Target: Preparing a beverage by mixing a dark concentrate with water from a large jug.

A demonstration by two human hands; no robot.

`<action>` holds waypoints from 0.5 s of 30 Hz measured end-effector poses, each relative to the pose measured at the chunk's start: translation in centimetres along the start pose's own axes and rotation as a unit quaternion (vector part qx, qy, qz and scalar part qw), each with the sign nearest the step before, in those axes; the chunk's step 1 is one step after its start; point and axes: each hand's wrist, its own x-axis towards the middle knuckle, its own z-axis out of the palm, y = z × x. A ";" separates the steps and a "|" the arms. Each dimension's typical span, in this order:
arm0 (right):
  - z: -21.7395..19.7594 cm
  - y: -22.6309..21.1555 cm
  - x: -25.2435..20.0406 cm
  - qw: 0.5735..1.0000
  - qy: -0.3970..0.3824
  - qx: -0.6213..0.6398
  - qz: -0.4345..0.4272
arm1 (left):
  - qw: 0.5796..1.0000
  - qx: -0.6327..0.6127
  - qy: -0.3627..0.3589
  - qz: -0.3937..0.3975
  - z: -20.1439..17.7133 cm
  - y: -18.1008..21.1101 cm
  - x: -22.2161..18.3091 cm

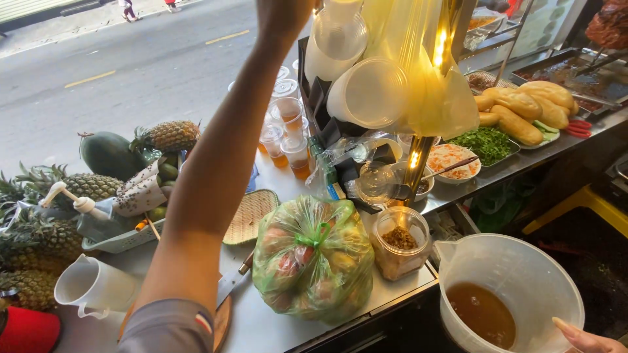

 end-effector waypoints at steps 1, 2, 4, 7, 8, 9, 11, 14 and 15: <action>0.5 -0.2 -0.5 1.000 0.013 -0.001 0.001 | 0.999 -0.029 -0.006 0.014 -1.8 2.4 -0.1; 1.0 -0.3 -1.1 1.000 0.026 -0.001 0.001 | 0.998 -0.058 -0.013 0.030 -3.7 5.0 -0.3; 2.1 -0.2 -2.5 0.999 0.053 0.000 0.004 | 0.991 -0.117 -0.028 0.059 -7.0 9.4 -1.1; 9.3 -3.8 -10.1 0.990 0.116 -0.029 -0.073 | 0.972 -0.207 -0.053 0.095 -10.0 12.9 -3.2; 12.6 -4.8 -14.8 0.973 0.163 -0.062 -0.150 | 0.964 -0.238 -0.062 0.104 -10.4 14.6 -4.2; 12.6 -4.5 -15.2 0.973 0.168 -0.061 -0.146 | 0.962 -0.243 -0.065 0.102 -9.9 14.7 -4.7; 12.5 -4.8 -15.6 0.978 0.095 -0.040 -0.184 | 0.974 -0.215 -0.065 0.025 -9.0 14.9 -5.7; 11.9 -4.2 -15.4 0.979 0.097 -0.031 -0.176 | 0.961 -0.253 -0.087 0.076 -5.8 11.2 -7.3; 11.6 -3.8 -15.5 0.979 0.096 -0.032 -0.176 | 0.961 -0.252 -0.087 0.074 -5.4 10.9 -7.5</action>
